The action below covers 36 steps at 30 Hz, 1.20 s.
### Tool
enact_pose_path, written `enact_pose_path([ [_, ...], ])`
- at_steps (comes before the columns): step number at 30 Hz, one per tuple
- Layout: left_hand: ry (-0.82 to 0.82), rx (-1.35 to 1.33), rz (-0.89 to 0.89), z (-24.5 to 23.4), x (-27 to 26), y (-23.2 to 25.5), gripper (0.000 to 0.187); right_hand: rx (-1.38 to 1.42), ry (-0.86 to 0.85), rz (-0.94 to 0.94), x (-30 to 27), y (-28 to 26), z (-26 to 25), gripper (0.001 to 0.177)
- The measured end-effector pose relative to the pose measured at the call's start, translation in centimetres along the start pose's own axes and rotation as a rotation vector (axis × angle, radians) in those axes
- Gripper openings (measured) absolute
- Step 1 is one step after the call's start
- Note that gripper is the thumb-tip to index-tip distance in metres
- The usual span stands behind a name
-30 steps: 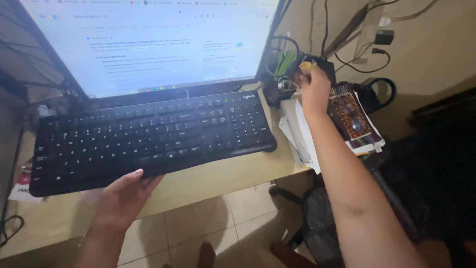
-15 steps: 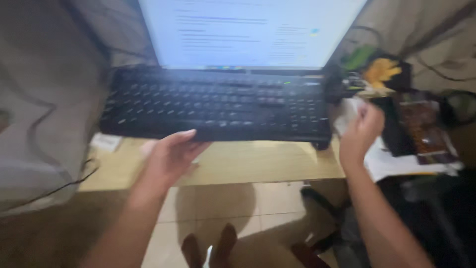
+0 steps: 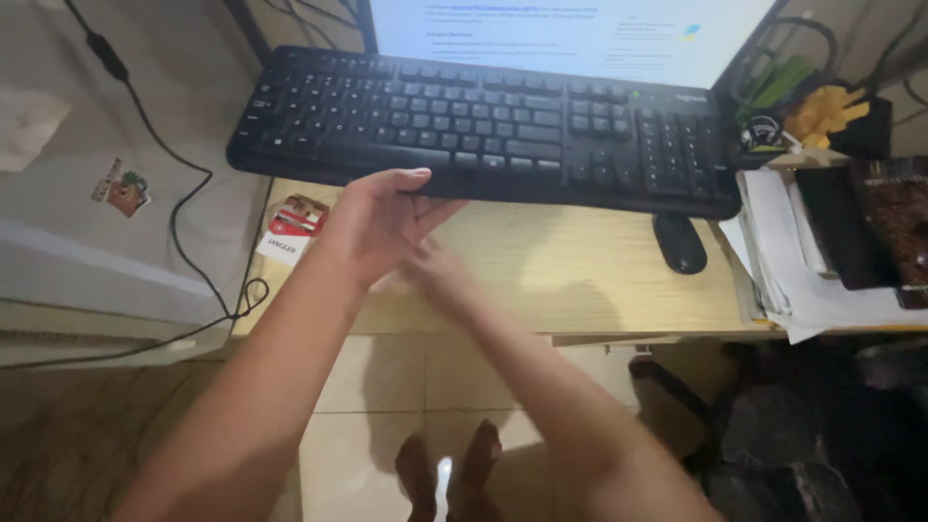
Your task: The person cleans a cluttered desk area using a pink cloth. They wipe the surface of the desk, clean the keyboard, and organize various items including a mouse, a phone, papers, and headphones. The person also opens a drawer to retrieve and move papers before placing them on the floor.
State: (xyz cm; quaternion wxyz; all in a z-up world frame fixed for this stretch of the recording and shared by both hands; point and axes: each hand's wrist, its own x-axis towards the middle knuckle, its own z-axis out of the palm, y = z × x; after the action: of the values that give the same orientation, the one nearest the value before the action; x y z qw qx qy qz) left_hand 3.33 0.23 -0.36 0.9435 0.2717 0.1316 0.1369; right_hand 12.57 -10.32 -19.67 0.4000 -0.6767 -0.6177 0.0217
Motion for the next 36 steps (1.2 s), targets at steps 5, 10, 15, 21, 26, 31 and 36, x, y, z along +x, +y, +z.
enact_pose_path([
  [5,-0.080,0.000,-0.011,-0.5,0.3,1.3,0.031,-0.025,0.329,0.275,1.3,5.6,-8.8,0.031],
  [10,-0.053,-0.028,-0.037,-1.4,0.9,2.2,0.031,-0.152,0.360,0.459,3.8,9.6,-11.1,0.027],
  [15,-0.138,-0.024,-0.038,-2.5,1.4,2.7,0.033,0.157,0.386,0.416,5.6,8.6,-7.0,0.034],
  [21,-0.141,-0.095,-0.041,-2.9,1.5,3.0,0.031,1.136,-0.181,0.779,-4.9,-0.2,-5.9,0.051],
  [26,-0.162,-0.169,-0.032,-4.1,2.1,1.1,0.030,0.647,-0.217,0.397,-3.9,-0.9,-3.2,0.032],
  [31,-0.273,0.020,0.282,-5.0,1.4,-3.7,0.025,-0.040,0.015,0.157,5.2,2.6,4.5,0.032],
  [36,-0.127,-0.329,-0.030,-5.1,2.1,-4.4,0.011,0.370,-0.173,0.284,1.9,-1.7,7.6,0.035],
])
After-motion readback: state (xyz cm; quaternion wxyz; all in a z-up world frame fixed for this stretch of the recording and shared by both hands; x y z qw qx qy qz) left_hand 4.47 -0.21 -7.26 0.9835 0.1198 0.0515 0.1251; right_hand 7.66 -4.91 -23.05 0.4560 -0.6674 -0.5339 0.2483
